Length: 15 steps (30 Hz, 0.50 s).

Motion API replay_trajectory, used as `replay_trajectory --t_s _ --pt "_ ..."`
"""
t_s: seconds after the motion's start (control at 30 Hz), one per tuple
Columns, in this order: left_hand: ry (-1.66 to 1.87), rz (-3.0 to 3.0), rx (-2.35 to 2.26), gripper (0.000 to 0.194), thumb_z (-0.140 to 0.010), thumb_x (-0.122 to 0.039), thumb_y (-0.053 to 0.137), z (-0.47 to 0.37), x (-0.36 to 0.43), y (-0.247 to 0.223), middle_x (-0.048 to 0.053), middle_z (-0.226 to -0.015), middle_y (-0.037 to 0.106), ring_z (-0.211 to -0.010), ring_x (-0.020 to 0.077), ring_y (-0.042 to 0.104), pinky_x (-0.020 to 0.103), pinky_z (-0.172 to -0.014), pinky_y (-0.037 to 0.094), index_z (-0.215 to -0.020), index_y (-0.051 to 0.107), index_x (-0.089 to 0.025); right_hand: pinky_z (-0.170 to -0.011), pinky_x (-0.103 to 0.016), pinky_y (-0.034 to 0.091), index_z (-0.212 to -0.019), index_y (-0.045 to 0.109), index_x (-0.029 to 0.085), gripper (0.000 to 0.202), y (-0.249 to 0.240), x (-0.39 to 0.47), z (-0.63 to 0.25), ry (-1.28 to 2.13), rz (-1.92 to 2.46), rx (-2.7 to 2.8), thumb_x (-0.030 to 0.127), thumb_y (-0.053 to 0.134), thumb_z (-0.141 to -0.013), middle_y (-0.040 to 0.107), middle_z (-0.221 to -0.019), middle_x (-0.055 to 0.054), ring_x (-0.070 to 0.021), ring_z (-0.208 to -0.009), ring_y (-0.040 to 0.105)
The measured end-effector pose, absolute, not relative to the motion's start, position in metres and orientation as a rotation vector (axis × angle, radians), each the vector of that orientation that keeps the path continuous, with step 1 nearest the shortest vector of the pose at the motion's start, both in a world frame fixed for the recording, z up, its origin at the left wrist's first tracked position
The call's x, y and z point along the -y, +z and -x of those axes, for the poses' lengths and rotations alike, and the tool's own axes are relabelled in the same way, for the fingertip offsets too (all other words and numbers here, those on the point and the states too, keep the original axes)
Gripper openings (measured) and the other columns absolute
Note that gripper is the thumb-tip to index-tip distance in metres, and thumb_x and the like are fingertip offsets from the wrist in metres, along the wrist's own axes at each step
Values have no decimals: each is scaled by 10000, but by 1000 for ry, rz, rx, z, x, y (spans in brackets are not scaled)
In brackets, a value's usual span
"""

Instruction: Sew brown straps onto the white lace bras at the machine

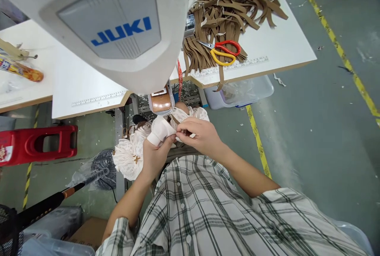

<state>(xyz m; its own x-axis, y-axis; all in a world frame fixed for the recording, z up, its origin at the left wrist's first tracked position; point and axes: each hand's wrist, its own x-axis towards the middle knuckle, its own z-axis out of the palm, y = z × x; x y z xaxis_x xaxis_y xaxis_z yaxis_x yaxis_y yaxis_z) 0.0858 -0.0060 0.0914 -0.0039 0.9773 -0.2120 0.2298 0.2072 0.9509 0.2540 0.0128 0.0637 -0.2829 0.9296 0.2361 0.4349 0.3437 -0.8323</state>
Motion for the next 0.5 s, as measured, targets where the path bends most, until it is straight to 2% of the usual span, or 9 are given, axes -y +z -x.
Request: replay_trajectory --t_s 0.07,0.13,0.27,0.37,0.5 --pt "892 -1287 -1427 216 -797 -356 729 -83 7 92 53 -745 751 -716 195 687 296 -696 564 -824 752 -143 -628 -256 432 -777 636 214 116 68 -16 -260 890 1138 1927 203 576 -875 653 -771 -5 -125 -673 578" --pt "890 -1318 -1379 200 -798 -347 730 -81 8 90 47 -706 746 -657 187 682 292 -655 563 -800 749 -149 -628 -253 411 -773 630 211 114 72 -18 -264 929 1098 1961 172 557 -851 630 -751 -2 -129 -687 564" --pt "866 -1216 -1275 195 -804 -340 735 -78 6 85 44 -716 746 -637 192 691 304 -641 575 -849 738 -150 -653 -250 402 -806 637 204 144 73 -19 -267 1072 1034 1969 171 513 -871 601 -751 -5 -133 -725 556" --pt "763 -1129 -1265 233 -797 -369 743 -76 1 85 40 -694 722 -612 185 670 292 -603 557 -851 721 -144 -608 -241 372 -728 592 194 145 70 -16 -264 1150 1075 1917 181 529 -859 549 -711 8 -112 -652 500" --pt "679 -1222 -1267 258 -786 -369 755 -72 -4 89 45 -801 718 -748 181 650 281 -706 535 -899 729 -140 -569 -230 347 -677 562 186 142 66 -11 -259 1187 1167 1839 169 572 -818 514 -670 24 -92 -596 452"
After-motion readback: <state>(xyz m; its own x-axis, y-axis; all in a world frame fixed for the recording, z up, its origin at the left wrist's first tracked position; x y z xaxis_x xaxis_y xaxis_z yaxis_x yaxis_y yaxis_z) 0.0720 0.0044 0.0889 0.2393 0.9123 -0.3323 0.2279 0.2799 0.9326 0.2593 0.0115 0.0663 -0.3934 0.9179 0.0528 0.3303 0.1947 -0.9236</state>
